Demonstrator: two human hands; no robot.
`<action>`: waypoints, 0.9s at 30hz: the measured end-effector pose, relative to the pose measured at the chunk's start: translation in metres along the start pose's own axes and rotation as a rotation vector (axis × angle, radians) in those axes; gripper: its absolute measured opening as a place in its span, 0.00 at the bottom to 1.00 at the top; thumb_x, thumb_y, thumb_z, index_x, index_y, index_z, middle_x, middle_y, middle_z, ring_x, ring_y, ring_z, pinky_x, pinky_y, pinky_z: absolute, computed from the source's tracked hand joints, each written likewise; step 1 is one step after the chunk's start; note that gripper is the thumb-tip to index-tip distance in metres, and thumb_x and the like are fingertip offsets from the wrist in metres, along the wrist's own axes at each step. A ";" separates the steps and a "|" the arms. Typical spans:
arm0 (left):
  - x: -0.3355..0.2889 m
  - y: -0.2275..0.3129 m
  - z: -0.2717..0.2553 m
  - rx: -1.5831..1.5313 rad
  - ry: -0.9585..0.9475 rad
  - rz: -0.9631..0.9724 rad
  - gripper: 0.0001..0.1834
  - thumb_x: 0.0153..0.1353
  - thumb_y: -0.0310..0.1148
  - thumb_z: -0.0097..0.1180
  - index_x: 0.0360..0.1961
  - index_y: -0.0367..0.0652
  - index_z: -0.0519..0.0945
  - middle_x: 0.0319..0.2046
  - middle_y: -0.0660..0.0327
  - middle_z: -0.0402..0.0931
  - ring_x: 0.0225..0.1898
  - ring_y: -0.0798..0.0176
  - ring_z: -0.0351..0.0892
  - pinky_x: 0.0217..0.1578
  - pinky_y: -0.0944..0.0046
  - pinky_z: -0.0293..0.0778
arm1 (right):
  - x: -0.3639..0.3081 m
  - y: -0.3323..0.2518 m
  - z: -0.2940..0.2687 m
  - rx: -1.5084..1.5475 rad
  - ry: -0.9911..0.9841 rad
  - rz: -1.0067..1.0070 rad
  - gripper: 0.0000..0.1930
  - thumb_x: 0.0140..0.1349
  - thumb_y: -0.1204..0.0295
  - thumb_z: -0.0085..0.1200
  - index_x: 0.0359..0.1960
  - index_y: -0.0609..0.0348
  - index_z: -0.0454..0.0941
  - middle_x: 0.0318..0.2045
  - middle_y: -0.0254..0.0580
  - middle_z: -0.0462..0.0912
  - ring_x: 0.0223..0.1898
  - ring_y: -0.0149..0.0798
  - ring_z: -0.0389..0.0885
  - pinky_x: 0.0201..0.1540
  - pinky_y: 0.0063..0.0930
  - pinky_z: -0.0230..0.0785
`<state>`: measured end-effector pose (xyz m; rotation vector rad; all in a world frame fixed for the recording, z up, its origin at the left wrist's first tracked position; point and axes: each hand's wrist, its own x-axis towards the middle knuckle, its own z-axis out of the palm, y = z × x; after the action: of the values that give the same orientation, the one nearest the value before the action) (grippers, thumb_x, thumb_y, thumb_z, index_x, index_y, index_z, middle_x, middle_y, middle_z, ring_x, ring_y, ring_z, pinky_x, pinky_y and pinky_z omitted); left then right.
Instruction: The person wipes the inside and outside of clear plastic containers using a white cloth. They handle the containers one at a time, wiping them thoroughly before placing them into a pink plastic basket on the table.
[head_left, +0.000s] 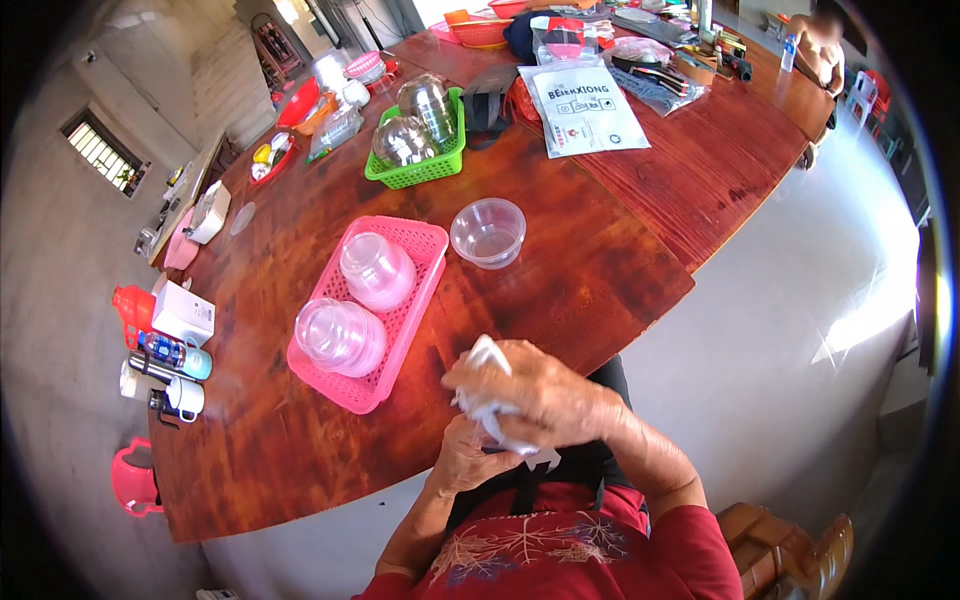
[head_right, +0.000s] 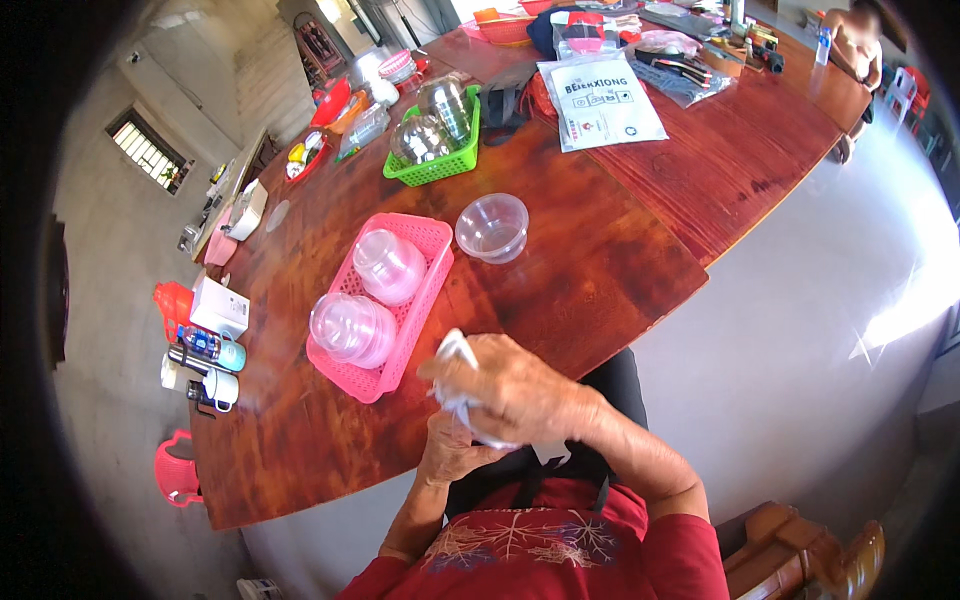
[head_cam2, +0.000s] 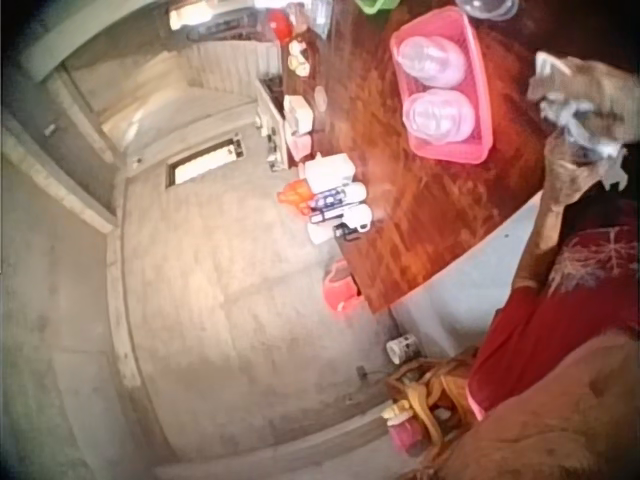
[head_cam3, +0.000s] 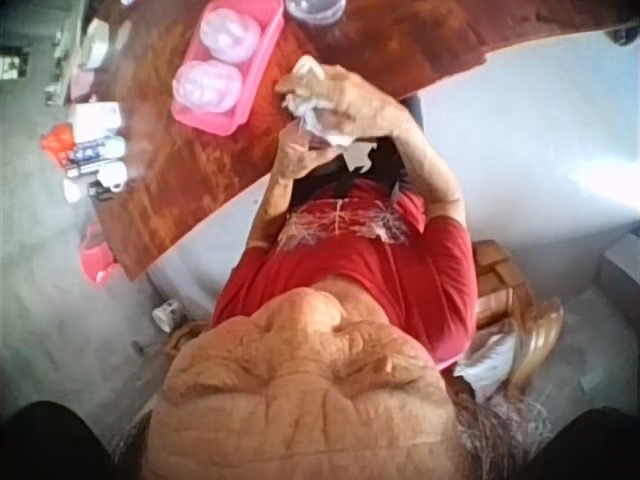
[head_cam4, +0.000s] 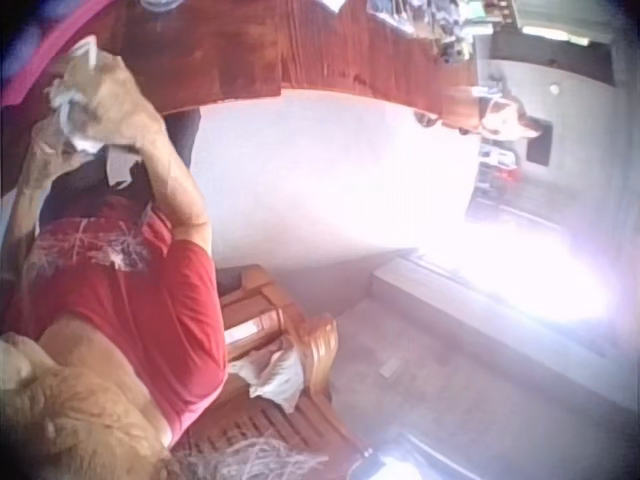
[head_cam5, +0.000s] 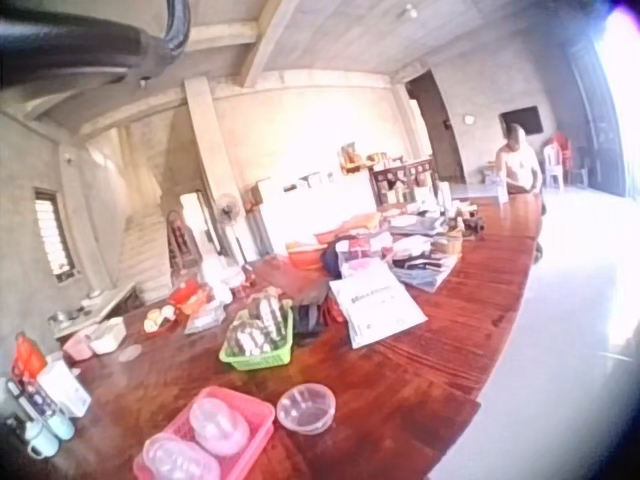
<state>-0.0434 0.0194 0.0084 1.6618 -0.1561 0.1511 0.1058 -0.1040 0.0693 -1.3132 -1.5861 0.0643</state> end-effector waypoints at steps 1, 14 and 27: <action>-0.002 0.001 0.001 -0.027 0.025 -0.065 0.22 0.49 0.20 0.66 0.47 0.37 0.77 0.48 0.59 0.75 0.52 0.62 0.75 0.49 0.64 0.75 | 0.000 0.003 -0.006 0.136 -0.049 0.109 0.27 0.48 0.76 0.52 0.55 0.58 0.67 0.42 0.47 0.77 0.46 0.50 0.77 0.51 0.43 0.68; 0.014 0.009 0.006 -0.015 0.038 0.106 0.14 0.47 0.18 0.66 0.37 0.38 0.81 0.52 0.50 0.73 0.51 0.59 0.76 0.46 0.63 0.78 | -0.019 0.026 -0.001 0.369 0.101 0.436 0.24 0.53 0.82 0.45 0.55 0.62 0.69 0.49 0.50 0.76 0.56 0.44 0.73 0.55 0.37 0.67; 0.004 -0.002 -0.001 -0.102 -0.052 0.159 0.20 0.44 0.16 0.67 0.41 0.36 0.79 0.51 0.50 0.74 0.55 0.60 0.73 0.51 0.58 0.75 | -0.009 0.008 -0.010 0.417 0.051 0.279 0.22 0.52 0.80 0.46 0.52 0.59 0.71 0.47 0.47 0.75 0.49 0.46 0.75 0.53 0.35 0.66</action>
<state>-0.0395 0.0205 0.0077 1.5516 -0.3307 0.2163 0.1172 -0.1126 0.0632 -1.1817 -1.2513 0.5034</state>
